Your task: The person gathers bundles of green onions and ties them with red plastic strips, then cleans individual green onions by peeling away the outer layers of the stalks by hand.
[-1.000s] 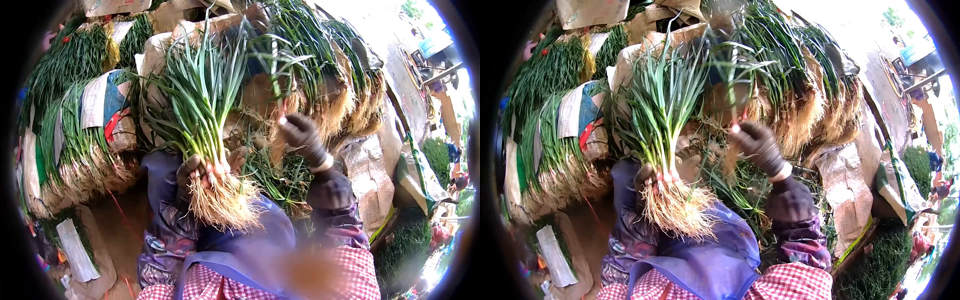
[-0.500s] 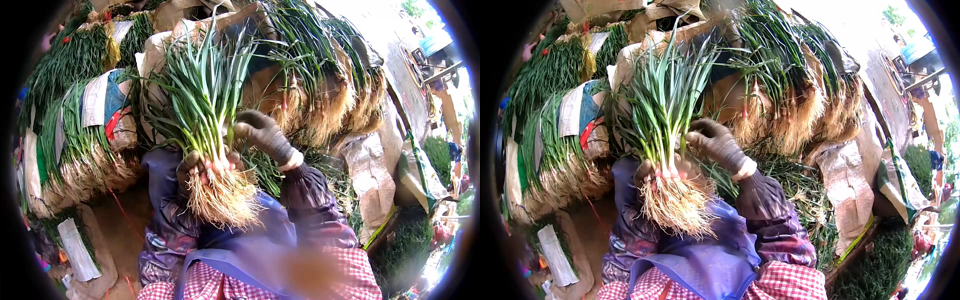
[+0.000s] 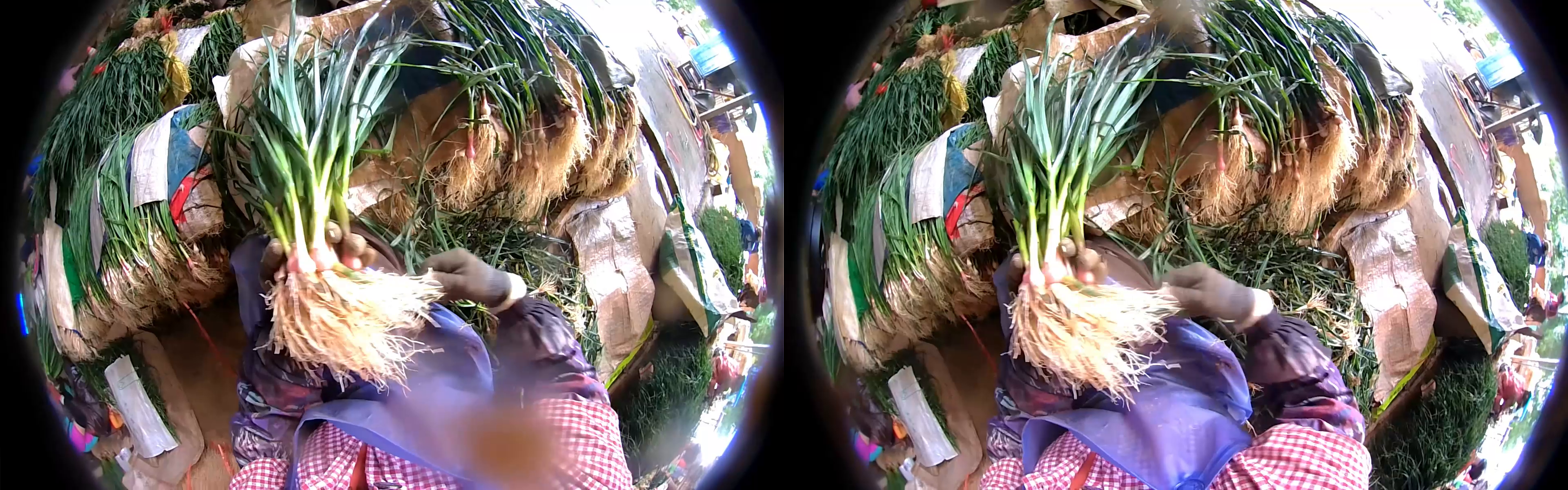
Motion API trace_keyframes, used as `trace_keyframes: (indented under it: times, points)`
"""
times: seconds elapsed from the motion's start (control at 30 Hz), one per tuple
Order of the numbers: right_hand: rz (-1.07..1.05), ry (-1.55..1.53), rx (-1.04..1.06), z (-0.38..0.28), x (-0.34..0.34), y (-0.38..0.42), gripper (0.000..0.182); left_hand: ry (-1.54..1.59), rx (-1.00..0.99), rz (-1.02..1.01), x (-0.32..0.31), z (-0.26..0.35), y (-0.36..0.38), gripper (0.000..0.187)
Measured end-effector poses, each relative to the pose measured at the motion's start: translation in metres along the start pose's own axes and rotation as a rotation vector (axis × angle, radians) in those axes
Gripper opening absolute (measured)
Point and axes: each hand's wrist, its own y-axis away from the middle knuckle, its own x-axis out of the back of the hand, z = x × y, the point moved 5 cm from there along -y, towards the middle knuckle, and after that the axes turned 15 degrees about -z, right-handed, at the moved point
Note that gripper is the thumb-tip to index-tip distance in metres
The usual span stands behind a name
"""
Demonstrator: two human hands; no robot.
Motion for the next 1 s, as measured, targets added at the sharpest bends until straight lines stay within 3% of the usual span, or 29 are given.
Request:
trace_keyframes:
  times: [0.03,0.13,0.2,0.23,0.27,0.33,0.37,0.43,0.5,0.53,0.6,0.63,0.67,0.73,0.8,0.83,1.0]
  points:
    - [0.011,0.138,-0.009,0.01,0.01,0.012,0.033,-0.004,-0.009,0.01,0.001,0.0,0.002,0.031]
    - [0.282,0.951,-0.249,0.02,0.033,0.042,0.029,-0.022,-0.012,0.027,0.001,0.0,0.002,0.031]
    - [0.039,1.475,-0.911,0.044,0.046,0.054,0.03,-0.034,-0.031,0.034,0.0,0.004,0.003,0.032]
    - [0.166,1.457,-0.922,0.047,0.051,0.059,0.014,-0.045,-0.036,0.04,0.0,0.005,0.004,0.032]
    - [0.19,1.461,-0.801,0.049,0.049,0.062,0.014,-0.056,-0.044,0.046,0.0,0.008,0.005,0.032]
    - [0.197,1.297,-0.824,0.029,0.034,0.048,0.018,-0.071,-0.054,0.06,0.0,0.008,0.006,0.032]
    - [0.301,1.259,-0.597,0.015,0.026,0.035,0.026,-0.078,-0.057,0.068,-0.001,0.009,0.006,0.032]
    - [0.451,0.784,0.016,-0.026,0.002,0.007,0.041,-0.095,-0.065,0.082,-0.001,0.009,0.007,0.032]
    - [0.375,0.377,0.45,-0.058,-0.021,-0.022,0.054,-0.11,-0.07,0.1,-0.002,0.008,0.008,0.032]
    - [0.274,0.155,0.559,-0.065,-0.029,-0.037,0.048,-0.116,-0.073,0.112,-0.001,0.008,0.009,0.032]
    - [0.345,0.858,0.534,-0.09,-0.041,-0.043,0.037,-0.127,-0.074,0.126,-0.001,0.007,0.009,0.033]
    - [0.114,0.142,0.598,-0.069,-0.034,-0.057,0.027,-0.133,-0.072,0.129,-0.001,0.007,0.009,0.033]
    - [0.284,0.073,0.743,-0.085,-0.026,-0.043,0.019,-0.137,-0.068,0.137,-0.001,0.007,0.008,0.033]
    - [0.492,-0.063,0.66,-0.083,0.013,-0.01,0.013,-0.14,-0.062,0.153,0.0,0.006,0.009,0.033]
    - [0.761,0.037,0.566,-0.075,0.023,0.001,0.016,-0.147,-0.045,0.167,0.001,0.004,0.008,0.033]
    - [0.666,0.169,0.736,-0.075,0.013,-0.003,0.026,-0.146,-0.032,0.174,0.0,0.003,0.006,0.034]
    - [0.519,1.097,0.66,-0.079,-0.064,-0.028,0.061,-0.156,0.087,0.241,0.009,-0.012,-0.005,0.034]
